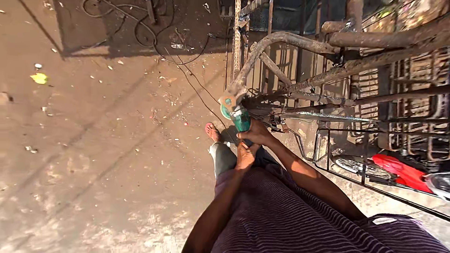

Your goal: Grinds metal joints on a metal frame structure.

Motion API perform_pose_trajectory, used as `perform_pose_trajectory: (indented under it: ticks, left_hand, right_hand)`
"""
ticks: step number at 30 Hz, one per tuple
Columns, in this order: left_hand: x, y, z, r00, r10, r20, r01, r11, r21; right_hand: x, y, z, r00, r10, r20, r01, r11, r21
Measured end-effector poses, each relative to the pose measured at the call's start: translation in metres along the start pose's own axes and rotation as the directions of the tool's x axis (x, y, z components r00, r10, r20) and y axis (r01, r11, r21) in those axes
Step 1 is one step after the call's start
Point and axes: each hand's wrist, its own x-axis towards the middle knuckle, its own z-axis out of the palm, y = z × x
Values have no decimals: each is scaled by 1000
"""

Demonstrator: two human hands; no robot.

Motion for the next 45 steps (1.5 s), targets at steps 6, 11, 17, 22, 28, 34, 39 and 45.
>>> perform_pose_trajectory:
  ticks: [6,11,17,22,28,34,39,45]
  left_hand:
    - [0,-14,33,997,7,-80,-13,997,-78]
    - [4,-19,41,991,0,-132,-11,997,-82]
    - [7,-9,39,990,14,-138,-21,999,-47]
    - [5,0,45,988,-16,-157,5,997,-75]
    - [6,6,49,982,-54,-183,39,996,-81]
    - [4,6,39,990,-20,-142,13,999,-51]
    - [7,6,37,989,-23,-146,10,996,-85]
    - [10,3,34,989,-49,-137,34,994,-108]
  right_hand:
    - [3,23,-18,996,-81,49,83,996,-33]
    - [8,19,-24,995,-78,69,82,996,-47]
    - [13,11,-29,994,-65,85,69,997,-45]
    - [12,3,-36,992,-53,116,59,997,-49]
    - [13,-5,-43,988,-20,151,31,997,-71]
    - [13,-3,-37,989,-2,151,10,998,-55]
    - [16,-3,-35,989,-12,145,19,999,-46]
    - [16,-3,-33,990,-12,143,14,1000,-17]
